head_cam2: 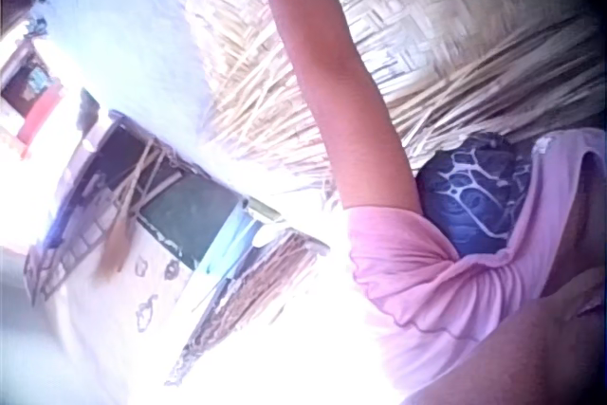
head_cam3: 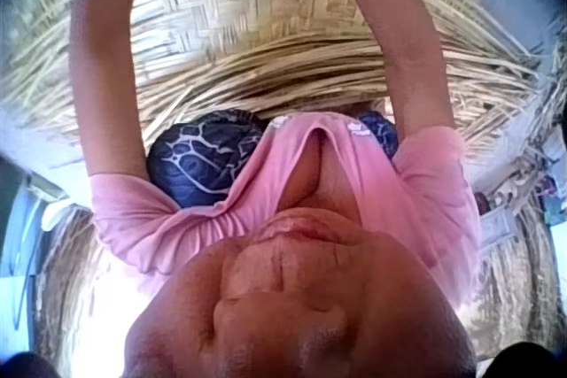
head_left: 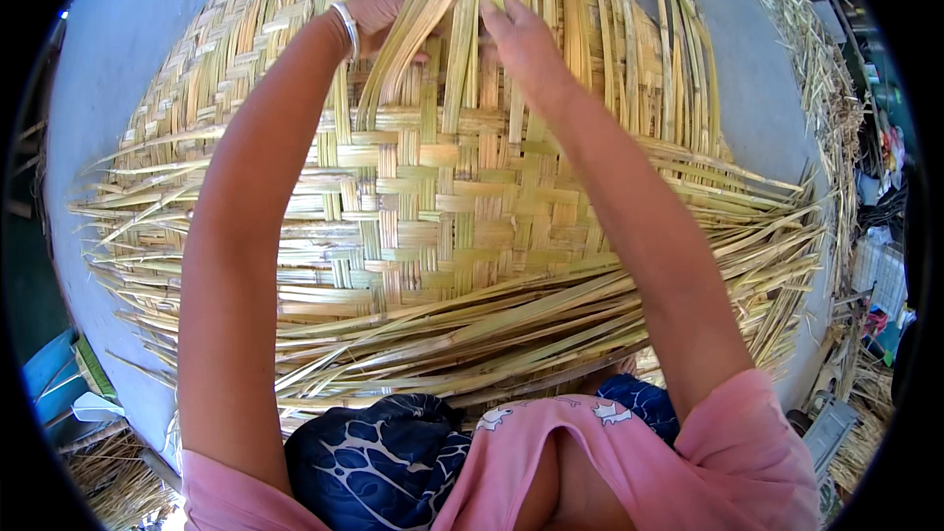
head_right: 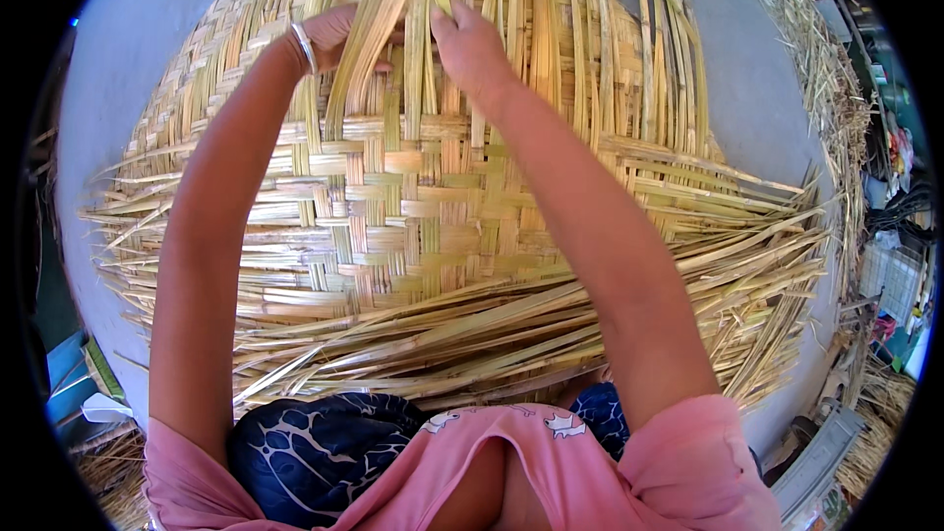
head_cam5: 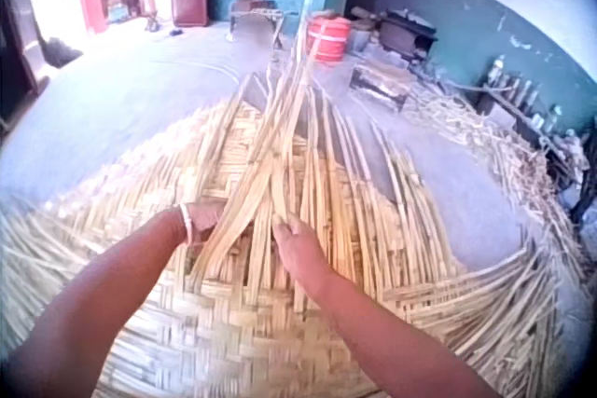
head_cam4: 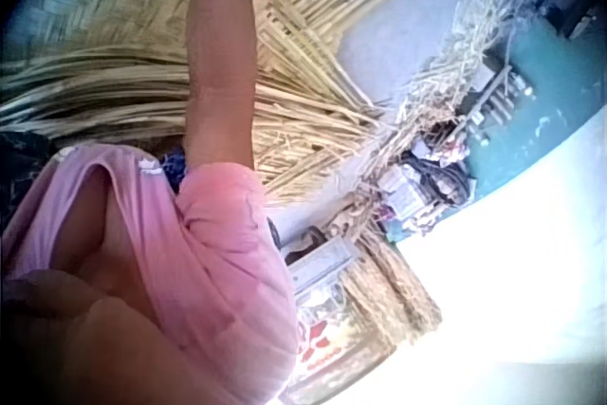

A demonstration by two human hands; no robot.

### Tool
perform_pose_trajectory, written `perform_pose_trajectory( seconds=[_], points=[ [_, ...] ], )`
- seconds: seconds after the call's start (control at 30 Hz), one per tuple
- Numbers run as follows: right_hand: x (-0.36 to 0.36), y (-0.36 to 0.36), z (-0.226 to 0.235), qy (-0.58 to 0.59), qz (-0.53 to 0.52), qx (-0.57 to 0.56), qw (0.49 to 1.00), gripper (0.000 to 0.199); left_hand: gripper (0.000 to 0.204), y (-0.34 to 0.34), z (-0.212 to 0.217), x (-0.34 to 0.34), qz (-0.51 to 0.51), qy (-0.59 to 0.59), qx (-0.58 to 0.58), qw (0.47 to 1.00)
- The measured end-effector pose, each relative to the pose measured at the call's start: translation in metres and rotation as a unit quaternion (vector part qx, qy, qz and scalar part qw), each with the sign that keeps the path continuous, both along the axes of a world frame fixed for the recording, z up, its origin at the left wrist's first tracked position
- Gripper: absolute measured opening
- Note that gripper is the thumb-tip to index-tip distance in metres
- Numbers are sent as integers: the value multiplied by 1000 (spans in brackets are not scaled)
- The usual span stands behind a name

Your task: The person weaves a large mat using dried palm leaves. They sit on the floor and interlace the leaves by hand, repeatedly adjusting the strands to maintain a tight pattern.

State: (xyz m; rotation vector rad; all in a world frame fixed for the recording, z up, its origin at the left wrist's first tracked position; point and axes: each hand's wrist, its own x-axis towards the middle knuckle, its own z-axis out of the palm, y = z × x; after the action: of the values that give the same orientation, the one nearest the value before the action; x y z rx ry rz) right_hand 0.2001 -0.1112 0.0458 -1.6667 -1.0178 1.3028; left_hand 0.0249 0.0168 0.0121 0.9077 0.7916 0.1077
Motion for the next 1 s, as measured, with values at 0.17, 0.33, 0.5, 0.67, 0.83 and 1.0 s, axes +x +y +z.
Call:
perform_pose_trajectory(
  seconds=[0.17, 0.33, 0.5, 0.67, 0.83, 1.0],
  points=[
    [0, -2, -42, 174, -138, -64, 973, 35, 46, -6, 6, 17, -13, -72, 118, 990],
    [-3, 1, -42, 191, -191, -60, 961, 25, 37, -7, 23, 22, 111, -93, 33, 989],
    [-6, 1, -47, 122, -184, -41, 974, 24, 27, -7, 29, 32, 8, -34, 59, 998],
    [7, 11, -9, 219, 6, -118, 968, 25, 38, -2, 13, 42, 97, 33, 178, 979],
    [18, 19, 22, 115, 274, -156, 942, 35, 29, 2, 9, 29, 127, 22, 200, 971],
    [24, 22, -16, 22, 189, -109, 976, 34, 13, 7, 17, -40, 341, -205, 87, 913]
  ],
)
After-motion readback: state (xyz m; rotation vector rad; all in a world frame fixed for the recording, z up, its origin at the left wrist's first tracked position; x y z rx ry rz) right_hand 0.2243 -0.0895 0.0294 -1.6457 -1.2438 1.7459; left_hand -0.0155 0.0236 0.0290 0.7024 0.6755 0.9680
